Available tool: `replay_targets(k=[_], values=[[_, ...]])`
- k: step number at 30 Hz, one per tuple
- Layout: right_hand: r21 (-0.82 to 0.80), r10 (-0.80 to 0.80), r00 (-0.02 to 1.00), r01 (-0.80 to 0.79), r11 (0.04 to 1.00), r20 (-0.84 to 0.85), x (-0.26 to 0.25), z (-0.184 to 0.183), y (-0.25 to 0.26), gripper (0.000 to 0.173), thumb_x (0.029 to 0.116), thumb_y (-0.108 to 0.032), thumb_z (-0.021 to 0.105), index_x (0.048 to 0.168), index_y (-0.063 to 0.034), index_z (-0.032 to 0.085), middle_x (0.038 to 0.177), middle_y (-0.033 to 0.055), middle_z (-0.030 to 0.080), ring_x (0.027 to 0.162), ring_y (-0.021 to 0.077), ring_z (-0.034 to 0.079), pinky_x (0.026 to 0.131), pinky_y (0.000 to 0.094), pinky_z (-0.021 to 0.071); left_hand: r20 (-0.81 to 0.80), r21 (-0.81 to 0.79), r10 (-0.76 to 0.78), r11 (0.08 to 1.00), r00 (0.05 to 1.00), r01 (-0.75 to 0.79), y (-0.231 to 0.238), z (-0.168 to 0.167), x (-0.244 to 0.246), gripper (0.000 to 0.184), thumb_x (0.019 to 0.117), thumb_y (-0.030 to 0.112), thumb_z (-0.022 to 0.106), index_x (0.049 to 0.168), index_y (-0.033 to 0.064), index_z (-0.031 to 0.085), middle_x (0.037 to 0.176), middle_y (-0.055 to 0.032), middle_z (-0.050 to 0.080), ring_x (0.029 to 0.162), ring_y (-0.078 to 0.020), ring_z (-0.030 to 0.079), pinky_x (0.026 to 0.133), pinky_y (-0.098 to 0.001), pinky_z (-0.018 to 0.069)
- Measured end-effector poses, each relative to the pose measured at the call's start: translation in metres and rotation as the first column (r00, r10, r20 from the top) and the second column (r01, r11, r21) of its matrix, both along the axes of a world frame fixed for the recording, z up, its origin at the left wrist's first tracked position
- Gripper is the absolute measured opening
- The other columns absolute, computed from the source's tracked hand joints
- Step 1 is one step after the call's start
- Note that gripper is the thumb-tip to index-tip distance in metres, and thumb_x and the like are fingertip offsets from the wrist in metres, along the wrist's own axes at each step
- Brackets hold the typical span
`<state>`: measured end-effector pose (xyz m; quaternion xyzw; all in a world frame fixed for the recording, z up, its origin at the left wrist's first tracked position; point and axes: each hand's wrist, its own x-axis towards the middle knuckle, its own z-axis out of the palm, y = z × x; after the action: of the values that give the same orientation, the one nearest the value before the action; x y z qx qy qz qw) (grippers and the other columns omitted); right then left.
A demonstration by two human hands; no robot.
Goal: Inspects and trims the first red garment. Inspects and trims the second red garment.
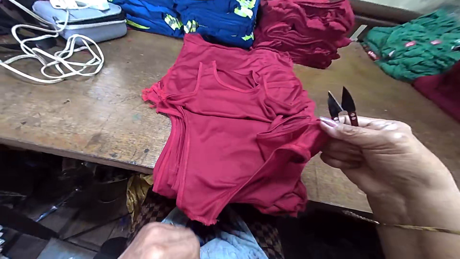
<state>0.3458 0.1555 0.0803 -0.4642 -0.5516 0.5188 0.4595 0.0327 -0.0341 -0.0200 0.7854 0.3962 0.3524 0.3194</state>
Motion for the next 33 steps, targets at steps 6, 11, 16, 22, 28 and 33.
replay_targets(k=[6, 11, 16, 22, 28, 33], values=[[0.112, 0.121, 0.993, -0.121, 0.986, 0.005, 0.022, -0.001, -0.006, 0.028, 0.1047, -0.023, 0.055, 0.077, -0.0190, 0.060, 0.052, -0.0094, 0.043, 0.040, -0.0032, 0.034, 0.039, 0.0129, 0.0280, -0.182, 0.424, 0.415, 0.851, 0.891, -0.310, 0.042, 0.011, 0.024, 0.061, 0.0793, 0.034, 0.080, 0.133, 0.0136, 0.062, 0.137, -0.0103, 0.058, 0.128, -0.0297, 0.054, 0.103, -0.0542, 0.0443], [0.205, 0.042, 0.999, -0.037, 0.978, -0.022, 0.047, 0.001, -0.009, 0.022, 0.1042, -0.022, 0.057, 0.085, -0.0189, 0.068, 0.057, -0.0100, 0.050, 0.042, -0.0031, 0.037, 0.041, 0.0127, 0.0343, -0.248, 0.501, 0.338, 0.847, 0.908, -0.178, 0.055, 0.011, 0.002, 0.016, 0.0891, 0.017, 0.061, 0.097, 0.0154, 0.075, 0.110, -0.0012, 0.069, 0.107, -0.0199, 0.063, 0.089, -0.0414, 0.0532], [0.035, 0.334, 0.755, -0.427, 0.904, 0.564, 0.083, 0.023, -0.030, 0.009, 0.0794, -0.002, 0.068, 0.081, -0.0093, 0.073, 0.069, -0.0044, 0.068, 0.056, -0.0001, 0.059, 0.051, 0.0158, 0.0490, -0.234, 0.404, 0.212, 0.909, 0.949, -0.104, 0.053, 0.032, -0.038, 0.019, 0.0930, 0.019, 0.058, 0.092, 0.0155, 0.077, 0.099, 0.0054, 0.072, 0.097, -0.0068, 0.067, 0.083, -0.0242, 0.0571], [0.123, 0.179, 0.857, -0.270, 0.955, 0.483, 0.062, 0.028, 0.018, 0.018, 0.0858, -0.006, 0.063, 0.078, -0.0171, 0.074, 0.064, -0.0067, 0.065, 0.047, -0.0014, 0.049, 0.043, 0.0152, 0.0381, -0.243, 0.284, 0.194, 0.951, 0.950, -0.122, 0.123, 0.111, -0.042, 0.012, 0.0923, 0.014, 0.065, 0.095, 0.0147, 0.077, 0.082, 0.0096, 0.070, 0.069, 0.0027, 0.063, 0.060, -0.0173, 0.0533], [0.475, -0.275, 0.904, 0.094, 0.875, 0.327, 0.037, 0.025, 0.045, 0.012, 0.1027, -0.029, 0.060, 0.108, -0.0199, 0.068, 0.070, -0.0105, 0.053, 0.050, 0.0006, 0.043, 0.046, 0.0191, 0.0389, 0.138, 0.347, 0.595, 0.720, 0.792, -0.601, 0.178, 0.158, -0.055, 0.032, 0.0924, 0.012, 0.068, 0.123, 0.0032, 0.064, 0.117, -0.0074, 0.068, 0.102, -0.0122, 0.069, 0.088, -0.0323, 0.0605], [0.271, 0.018, 0.823, -0.208, 0.940, 0.568, 0.068, -0.049, -0.008, 0.015, 0.0880, -0.031, 0.074, 0.088, -0.0170, 0.071, 0.069, -0.0069, 0.063, 0.055, 0.0028, 0.054, 0.049, 0.0235, 0.0458, -0.075, 0.177, 0.516, 0.849, 0.853, -0.498, 0.087, 0.061, -0.035, 0.015, 0.0965, 0.030, 0.065, 0.092, 0.0183, 0.074, 0.078, 0.0078, 0.069, 0.061, -0.0051, 0.064, 0.052, -0.0258, 0.0557]])
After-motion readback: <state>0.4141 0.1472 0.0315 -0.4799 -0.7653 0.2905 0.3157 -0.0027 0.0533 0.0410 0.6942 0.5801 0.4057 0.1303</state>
